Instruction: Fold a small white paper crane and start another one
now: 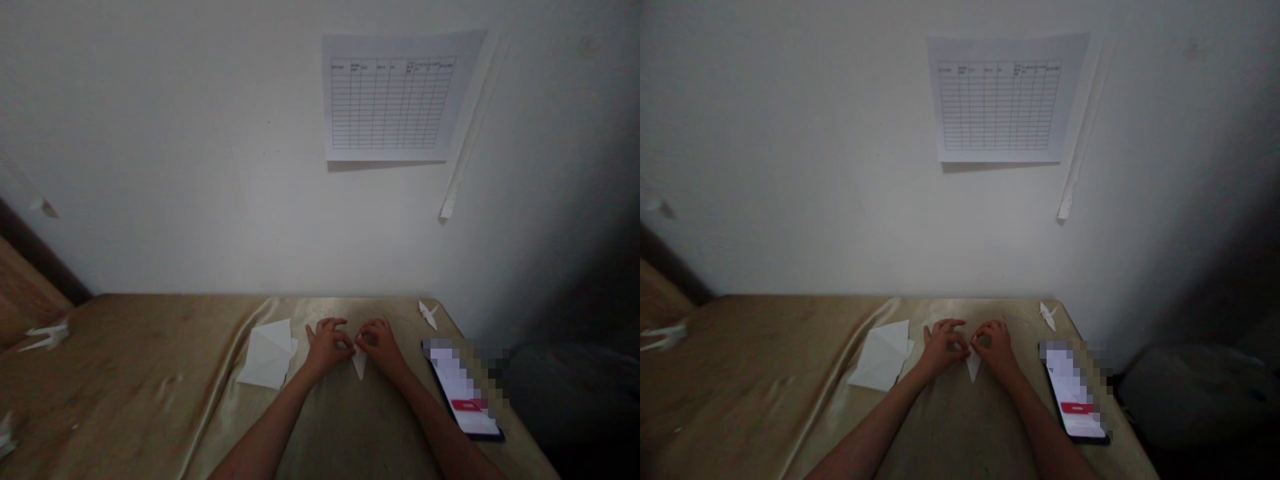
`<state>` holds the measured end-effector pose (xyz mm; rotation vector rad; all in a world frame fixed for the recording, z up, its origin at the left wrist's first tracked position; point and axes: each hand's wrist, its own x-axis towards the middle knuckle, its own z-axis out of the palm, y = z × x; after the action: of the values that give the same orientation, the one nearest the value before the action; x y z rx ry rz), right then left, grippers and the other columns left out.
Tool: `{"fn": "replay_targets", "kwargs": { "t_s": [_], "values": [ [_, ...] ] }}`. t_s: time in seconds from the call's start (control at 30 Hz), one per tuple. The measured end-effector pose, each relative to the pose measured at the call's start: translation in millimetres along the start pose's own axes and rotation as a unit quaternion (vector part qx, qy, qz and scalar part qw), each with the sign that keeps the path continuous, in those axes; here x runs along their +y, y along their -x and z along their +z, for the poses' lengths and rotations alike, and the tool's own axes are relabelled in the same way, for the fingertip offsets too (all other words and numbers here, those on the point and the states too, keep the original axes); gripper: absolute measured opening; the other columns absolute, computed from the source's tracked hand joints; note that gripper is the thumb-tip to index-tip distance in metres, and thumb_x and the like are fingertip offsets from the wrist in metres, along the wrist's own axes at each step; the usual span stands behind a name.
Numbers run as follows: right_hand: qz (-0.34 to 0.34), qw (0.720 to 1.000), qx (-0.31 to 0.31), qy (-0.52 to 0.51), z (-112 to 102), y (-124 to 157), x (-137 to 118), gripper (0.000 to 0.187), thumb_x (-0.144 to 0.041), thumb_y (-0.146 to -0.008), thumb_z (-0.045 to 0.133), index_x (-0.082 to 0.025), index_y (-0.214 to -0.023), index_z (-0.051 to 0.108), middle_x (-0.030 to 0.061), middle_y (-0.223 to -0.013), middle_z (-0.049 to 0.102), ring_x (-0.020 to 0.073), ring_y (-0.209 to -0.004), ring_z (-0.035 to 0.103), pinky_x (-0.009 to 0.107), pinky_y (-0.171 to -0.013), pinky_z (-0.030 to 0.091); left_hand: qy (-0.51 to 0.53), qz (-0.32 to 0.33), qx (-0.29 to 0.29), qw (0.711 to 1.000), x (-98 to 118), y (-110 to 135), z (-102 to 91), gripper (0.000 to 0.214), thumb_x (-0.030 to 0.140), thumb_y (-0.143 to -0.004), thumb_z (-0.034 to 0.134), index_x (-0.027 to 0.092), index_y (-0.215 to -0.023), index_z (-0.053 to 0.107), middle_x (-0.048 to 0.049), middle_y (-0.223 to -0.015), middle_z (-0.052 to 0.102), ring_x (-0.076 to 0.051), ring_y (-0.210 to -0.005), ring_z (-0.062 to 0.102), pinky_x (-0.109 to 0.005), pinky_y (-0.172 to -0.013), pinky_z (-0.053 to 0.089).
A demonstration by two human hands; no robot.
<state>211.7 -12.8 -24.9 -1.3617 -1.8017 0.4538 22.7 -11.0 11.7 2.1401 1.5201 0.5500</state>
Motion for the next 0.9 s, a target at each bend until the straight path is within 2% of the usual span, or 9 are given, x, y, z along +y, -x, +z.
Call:
{"fn": "replay_targets", "kwargs": {
  "t_s": [0.33, 0.53, 0.9],
  "values": [
    [0.007, 1.0, 0.022, -0.021, -1.3, 0.2, 1.0, 0.015, -0.036, -0.084, 0.063, -0.023, -0.078, 0.068, 0.0056, -0.095, 0.065, 0.025, -0.109, 0.051, 0.041, -0.101, 0.037, 0.005, 0.006, 0.02, 1.0, -2.5, -1.4, 3.3, 0.007, 0.038, -0.071, 0.079, 0.035, -0.076, 0.076, 0.0049, -0.141, 0.056, -0.033, -0.137, 0.034, -0.075, -0.11, -0.001],
    [0.005, 1.0, -0.013, -0.012, -4.8, -0.4, -0.5, 0.019, -0.04, -0.086, 0.062, -0.026, -0.087, 0.073, 0.0058, -0.1, 0.066, 0.0245, -0.108, 0.053, 0.043, -0.102, 0.036, 0.002, 0.009, 0.023, 1.0, -3.7, -0.8, 3.8, 0.008, 0.039, -0.072, 0.079, 0.035, -0.078, 0.076, 0.0042, -0.141, 0.056, -0.031, -0.137, 0.035, -0.074, -0.11, -0.001],
    [-0.026, 1.0, 0.0, -0.004, -7.3, -1.0, 7.8, 0.007, -0.026, -0.08, 0.063, -0.023, -0.082, 0.07, 0.0053, -0.098, 0.067, 0.0223, -0.104, 0.055, 0.043, -0.103, 0.037, 0.004, 0.0, 0.042, 0.999, -5.1, -2.0, 6.2, 0.006, 0.039, -0.075, 0.077, 0.035, -0.079, 0.076, 0.0048, -0.138, 0.058, -0.03, -0.135, 0.037, -0.072, -0.111, 0.001]
  ]
}}
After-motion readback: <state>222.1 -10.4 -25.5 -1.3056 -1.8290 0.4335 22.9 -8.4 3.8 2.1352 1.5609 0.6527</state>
